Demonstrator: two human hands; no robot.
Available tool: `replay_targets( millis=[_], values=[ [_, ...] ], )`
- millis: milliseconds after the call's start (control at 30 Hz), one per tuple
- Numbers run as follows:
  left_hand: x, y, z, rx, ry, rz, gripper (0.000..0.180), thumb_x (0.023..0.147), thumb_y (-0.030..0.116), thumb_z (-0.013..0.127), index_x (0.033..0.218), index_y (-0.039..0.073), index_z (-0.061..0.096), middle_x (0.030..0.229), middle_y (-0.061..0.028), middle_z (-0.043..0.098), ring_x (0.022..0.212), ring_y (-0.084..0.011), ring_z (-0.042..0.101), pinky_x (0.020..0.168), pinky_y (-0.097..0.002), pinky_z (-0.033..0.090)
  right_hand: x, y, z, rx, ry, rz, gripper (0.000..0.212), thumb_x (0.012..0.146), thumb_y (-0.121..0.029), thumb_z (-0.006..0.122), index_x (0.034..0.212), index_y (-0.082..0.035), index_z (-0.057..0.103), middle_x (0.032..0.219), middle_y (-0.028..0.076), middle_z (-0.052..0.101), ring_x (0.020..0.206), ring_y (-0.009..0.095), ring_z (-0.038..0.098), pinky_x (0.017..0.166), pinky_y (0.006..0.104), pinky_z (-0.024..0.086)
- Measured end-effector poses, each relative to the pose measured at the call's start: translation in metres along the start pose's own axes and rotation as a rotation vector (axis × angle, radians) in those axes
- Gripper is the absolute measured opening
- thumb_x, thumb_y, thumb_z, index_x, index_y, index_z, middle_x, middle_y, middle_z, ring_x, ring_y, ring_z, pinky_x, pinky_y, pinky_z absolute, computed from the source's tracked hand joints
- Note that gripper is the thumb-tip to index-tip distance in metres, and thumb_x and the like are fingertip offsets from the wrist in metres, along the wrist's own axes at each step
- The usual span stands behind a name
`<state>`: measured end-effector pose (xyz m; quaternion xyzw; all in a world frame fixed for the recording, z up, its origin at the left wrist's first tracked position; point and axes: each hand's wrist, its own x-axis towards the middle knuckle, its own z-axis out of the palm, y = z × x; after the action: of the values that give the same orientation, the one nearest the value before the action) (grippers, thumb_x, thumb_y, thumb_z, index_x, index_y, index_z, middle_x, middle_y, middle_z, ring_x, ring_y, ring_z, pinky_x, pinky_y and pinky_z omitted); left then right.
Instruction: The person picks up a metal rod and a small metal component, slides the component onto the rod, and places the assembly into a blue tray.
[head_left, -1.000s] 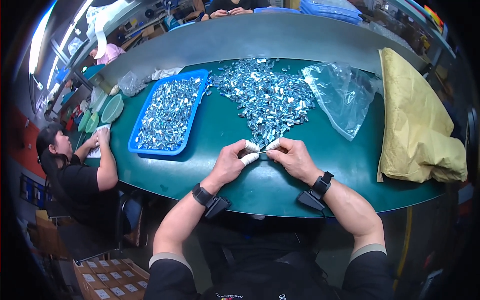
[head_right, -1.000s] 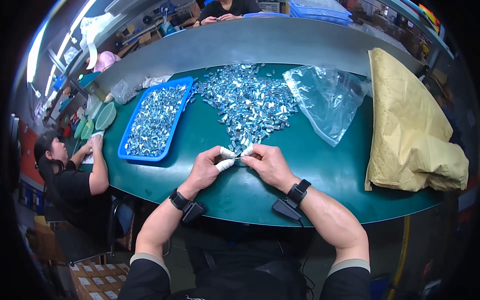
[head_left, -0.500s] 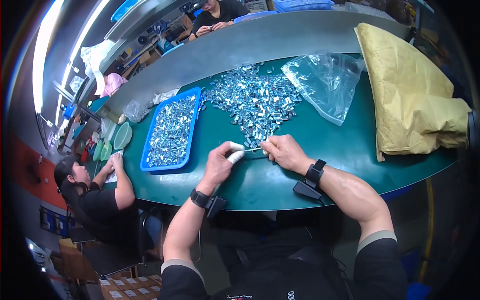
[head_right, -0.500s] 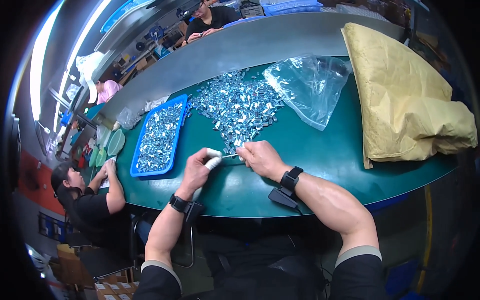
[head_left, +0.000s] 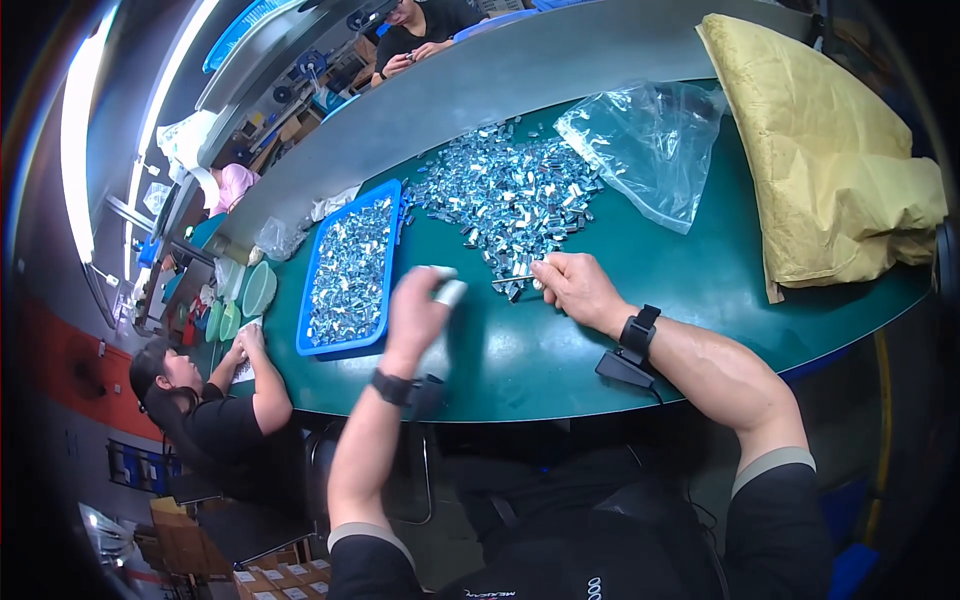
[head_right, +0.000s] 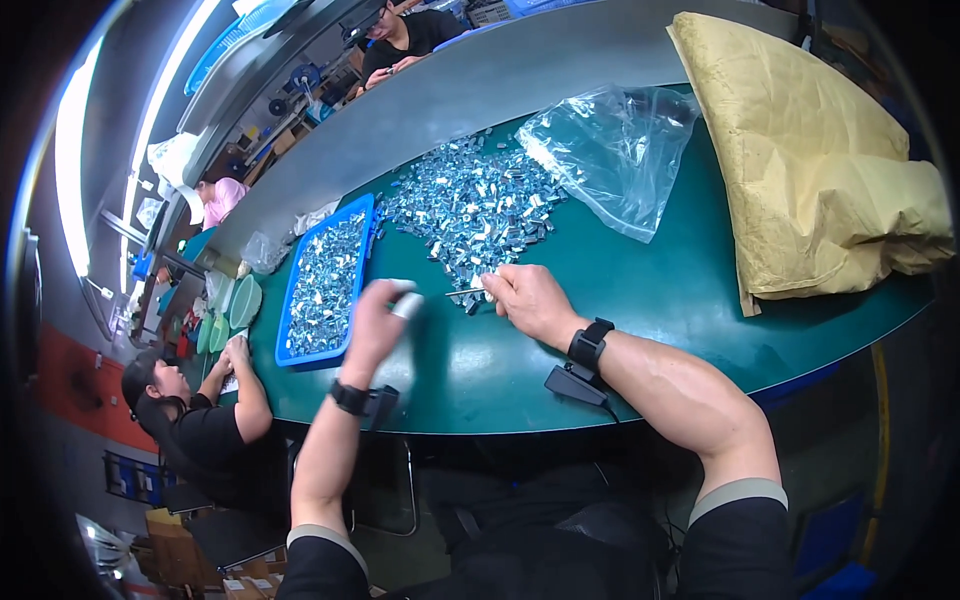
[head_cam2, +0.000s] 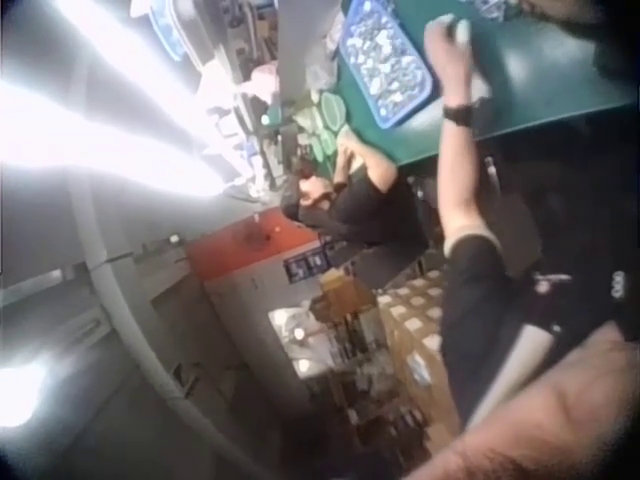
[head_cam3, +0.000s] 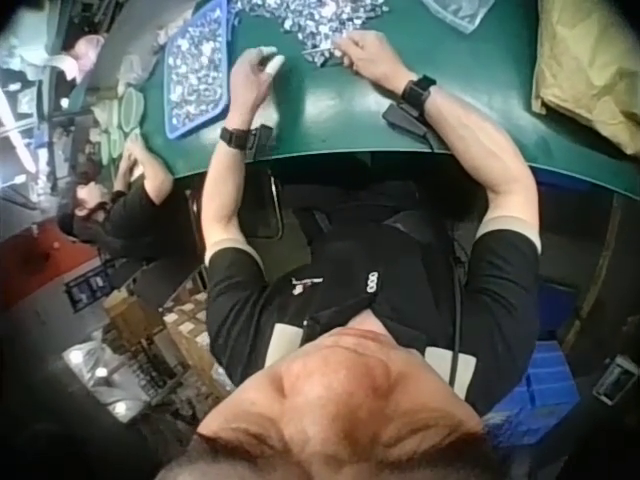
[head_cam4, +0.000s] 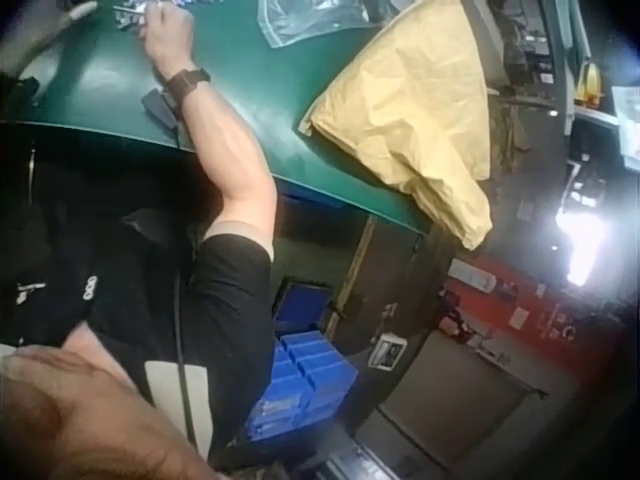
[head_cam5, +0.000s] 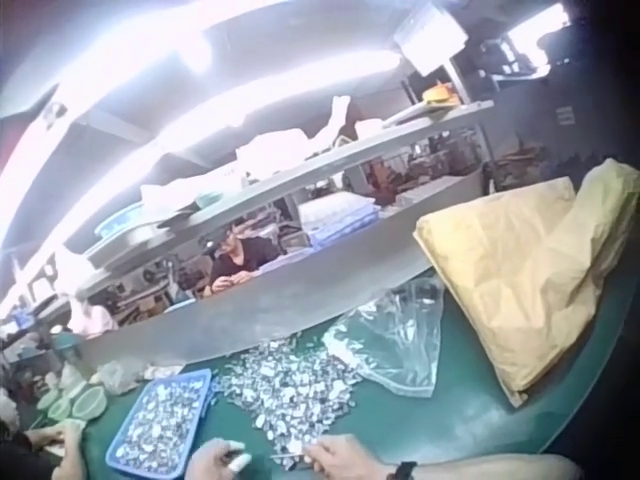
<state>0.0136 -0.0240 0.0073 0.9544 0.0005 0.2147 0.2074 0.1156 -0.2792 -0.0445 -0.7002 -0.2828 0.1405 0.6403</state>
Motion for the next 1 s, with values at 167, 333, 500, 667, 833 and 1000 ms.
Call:
replay_targets(
  millis=[167, 333, 500, 667, 833, 1000],
  values=[
    [-0.007, 0.035, 0.032, 0.207, -0.038, 0.038, 0.024, 0.084, 0.013, 0.081, 0.105, 0.006, 0.073, 0.088, -0.0126, 0.066, 0.086, -0.0363, 0.063, 0.079, -0.0439, 0.053, 0.001, -0.007, 0.005, 0.057, -0.014, 0.029, 0.045, 0.105, -0.034, 0.058, 0.075, -0.001, 0.064, 0.062, 0.009, 0.067, 0.056, 0.017, 0.063, 0.056, 0.0351, 0.048],
    [-0.013, 0.036, 0.029, -0.045, -0.105, -0.025, 0.022, 0.088, 0.007, 0.078, 0.108, 0.003, 0.071, 0.099, -0.0104, 0.072, 0.089, -0.0224, 0.07, 0.081, -0.0334, 0.055, -0.002, -0.007, 0.001, 0.039, -0.018, 0.037, 0.043, 0.104, -0.033, 0.06, 0.075, -0.001, 0.065, 0.062, 0.008, 0.066, 0.056, 0.016, 0.062, 0.055, 0.0349, 0.047],
    [-0.031, 0.036, 0.031, -0.527, -0.155, -0.294, 0.024, 0.093, 0.001, 0.072, 0.117, 0.002, 0.069, 0.109, -0.0076, 0.073, 0.098, -0.0149, 0.069, 0.087, -0.0289, 0.054, 0.0, -0.007, 0.002, -0.026, -0.037, 0.016, 0.041, 0.102, -0.032, 0.063, 0.075, 0.0, 0.065, 0.062, 0.008, 0.066, 0.055, 0.016, 0.062, 0.055, 0.0346, 0.047],
    [-0.04, 0.029, 0.035, -0.68, -0.108, -0.283, 0.029, 0.095, -0.003, 0.067, 0.125, 0.001, 0.069, 0.112, -0.006, 0.072, 0.103, -0.0123, 0.067, 0.091, -0.0272, 0.053, -0.001, -0.008, 0.001, -0.05, -0.074, 0.029, 0.035, 0.101, -0.028, 0.066, 0.078, -0.002, 0.067, 0.064, 0.004, 0.065, 0.055, 0.011, 0.058, 0.052, 0.03, 0.044],
    [-0.038, 0.023, 0.033, -0.589, -0.154, -0.168, 0.027, 0.096, -0.004, 0.066, 0.123, 0.0, 0.07, 0.112, -0.005, 0.071, 0.105, -0.0123, 0.065, 0.093, -0.0269, 0.051, -0.001, -0.01, 0.0, -0.014, -0.077, 0.06, 0.03, 0.1, -0.024, 0.068, 0.081, -0.001, 0.068, 0.066, 0.002, 0.066, 0.058, 0.008, 0.057, 0.053, 0.0278, 0.044],
    [-0.039, 0.024, 0.028, -0.583, -0.184, -0.161, 0.026, 0.096, -0.004, 0.066, 0.122, -0.001, 0.071, 0.111, -0.0042, 0.07, 0.106, -0.0126, 0.065, 0.092, -0.0267, 0.051, -0.002, -0.01, 0.001, -0.046, -0.122, 0.06, 0.026, 0.099, -0.021, 0.07, 0.084, 0.0, 0.069, 0.07, 0.002, 0.067, 0.061, 0.007, 0.058, 0.055, 0.0267, 0.045]
  ],
)
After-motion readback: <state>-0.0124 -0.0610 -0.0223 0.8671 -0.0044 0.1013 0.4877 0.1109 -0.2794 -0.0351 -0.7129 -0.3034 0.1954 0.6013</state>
